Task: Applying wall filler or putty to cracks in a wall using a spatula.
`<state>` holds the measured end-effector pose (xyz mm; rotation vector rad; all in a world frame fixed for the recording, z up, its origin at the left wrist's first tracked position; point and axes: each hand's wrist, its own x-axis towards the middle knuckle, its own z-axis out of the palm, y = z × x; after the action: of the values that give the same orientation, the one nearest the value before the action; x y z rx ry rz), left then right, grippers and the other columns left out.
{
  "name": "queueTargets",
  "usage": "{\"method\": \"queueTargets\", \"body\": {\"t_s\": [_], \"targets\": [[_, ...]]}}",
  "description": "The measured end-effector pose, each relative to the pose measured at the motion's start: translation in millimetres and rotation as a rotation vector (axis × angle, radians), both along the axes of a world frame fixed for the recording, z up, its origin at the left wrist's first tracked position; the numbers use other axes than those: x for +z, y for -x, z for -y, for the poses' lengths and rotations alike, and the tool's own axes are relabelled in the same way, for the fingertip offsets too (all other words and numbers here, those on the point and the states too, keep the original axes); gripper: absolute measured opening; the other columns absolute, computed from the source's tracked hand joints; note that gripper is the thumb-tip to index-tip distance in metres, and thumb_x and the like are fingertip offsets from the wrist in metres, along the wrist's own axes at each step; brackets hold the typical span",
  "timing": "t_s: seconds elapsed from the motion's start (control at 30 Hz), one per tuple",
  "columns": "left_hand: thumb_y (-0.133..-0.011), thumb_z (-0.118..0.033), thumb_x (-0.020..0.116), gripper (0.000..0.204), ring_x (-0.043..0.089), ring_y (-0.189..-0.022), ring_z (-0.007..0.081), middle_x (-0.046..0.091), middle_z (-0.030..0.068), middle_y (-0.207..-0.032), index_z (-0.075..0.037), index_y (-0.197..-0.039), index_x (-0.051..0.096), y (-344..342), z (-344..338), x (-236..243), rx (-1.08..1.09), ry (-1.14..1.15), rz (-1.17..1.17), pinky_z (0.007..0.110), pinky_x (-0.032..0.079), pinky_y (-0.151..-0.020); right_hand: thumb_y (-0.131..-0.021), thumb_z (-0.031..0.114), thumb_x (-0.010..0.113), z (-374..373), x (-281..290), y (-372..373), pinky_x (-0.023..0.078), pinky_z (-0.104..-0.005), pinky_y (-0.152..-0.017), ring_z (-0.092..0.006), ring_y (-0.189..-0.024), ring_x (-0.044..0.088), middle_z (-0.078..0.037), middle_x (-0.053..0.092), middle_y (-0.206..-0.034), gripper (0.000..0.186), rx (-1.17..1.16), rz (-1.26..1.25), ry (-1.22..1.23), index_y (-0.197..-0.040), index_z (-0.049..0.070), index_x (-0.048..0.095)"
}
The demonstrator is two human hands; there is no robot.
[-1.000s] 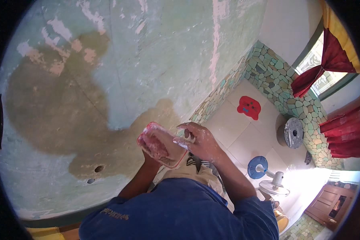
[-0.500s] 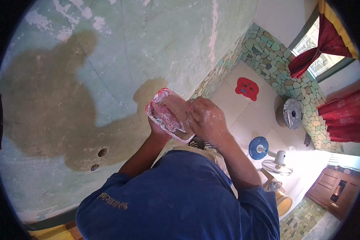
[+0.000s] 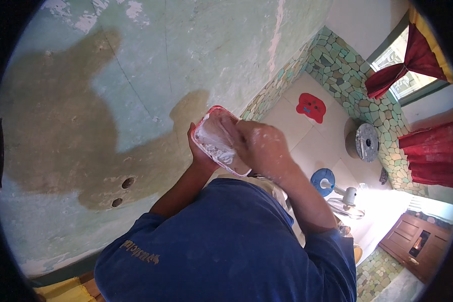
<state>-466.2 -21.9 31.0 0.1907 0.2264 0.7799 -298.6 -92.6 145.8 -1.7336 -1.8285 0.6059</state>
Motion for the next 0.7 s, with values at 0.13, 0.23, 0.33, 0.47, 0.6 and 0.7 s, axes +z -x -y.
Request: {"method": "queueTargets", "body": {"t_s": [0.13,0.23,0.33,0.47,0.6,0.7], "targets": [[-0.091,-0.067,0.033,0.073,0.051,-0.125,0.0351,0.055,0.0123,-0.136,-0.013,-0.136,0.052,-1.2,-1.8,0.0,-0.024,0.031,-0.018,0.053,0.037,-0.107,-0.081,0.009,0.063,-8.1,2.8,-7.2,0.049,-0.0417,-0.066,-0.0381,-0.072,0.063,-0.024,0.064,-0.081,0.016,-0.029,-0.110,0.116,-0.093,-0.002,0.063],[-0.091,-0.067,0.033,0.072,0.052,-0.124,0.0347,0.056,0.0122,-0.135,-0.013,-0.135,0.052,-1.9,-4.1,-3.6,-0.015,0.035,-0.020,0.053,0.039,-0.106,-0.082,0.006,0.063,-7.9,-4.5,-8.2,0.048,-0.0393,-0.064,-0.0352,-0.068,0.062,-0.024,0.062,-0.078,0.015,0.003,-0.207,0.081,-0.093,-0.004,0.062],[-0.091,-0.066,0.035,0.071,0.053,-0.122,0.0340,0.056,0.0125,-0.134,-0.012,-0.134,0.052,-0.6,-9.4,-7.3,0.032,0.015,0.030,0.051,0.041,-0.105,-0.084,0.004,0.063,-3.4,-11.9,-9.8,0.047,-0.0364,-0.062,-0.0271,-0.063,0.059,-0.022,0.060,-0.074,0.014,-0.063,-0.343,0.033,-0.094,-0.005,0.061],[-0.091,-0.066,0.037,0.070,0.055,-0.119,0.0322,0.058,0.0120,-0.131,-0.011,-0.133,0.053,-0.8,-12.0,-2.5,0.087,-0.007,-0.063,0.049,0.043,-0.102,-0.084,0.002,0.062,6.5,-15.4,-3.2,0.046,-0.0403,-0.061,-0.0412,-0.066,0.059,-0.026,0.060,-0.076,0.012,-0.198,-0.362,0.095,-0.093,-0.004,0.059],[-0.093,-0.061,0.038,0.064,0.057,-0.117,0.0304,0.060,0.0108,-0.128,-0.011,-0.130,0.054,-1.3,-11.4,6.4,0.091,0.009,-0.024,0.048,0.045,-0.100,-0.086,0.002,0.064,19.8,-29.6,2.3,0.048,-0.0373,-0.064,-0.0327,-0.068,0.064,-0.022,0.064,-0.079,0.016,-0.170,-0.514,0.086,-0.101,-0.003,0.060],[-0.095,-0.055,0.039,0.057,0.057,-0.115,0.0288,0.060,0.0100,-0.125,-0.011,-0.128,0.055,3.9,-15.0,0.9,0.118,-0.028,-0.074,0.047,0.045,-0.100,-0.089,0.001,0.063,27.2,-41.0,2.6,0.050,-0.0311,-0.070,-0.0177,-0.076,0.066,-0.013,0.069,-0.087,0.020,-0.160,-0.788,0.091,-0.109,-0.002,0.061]]}}
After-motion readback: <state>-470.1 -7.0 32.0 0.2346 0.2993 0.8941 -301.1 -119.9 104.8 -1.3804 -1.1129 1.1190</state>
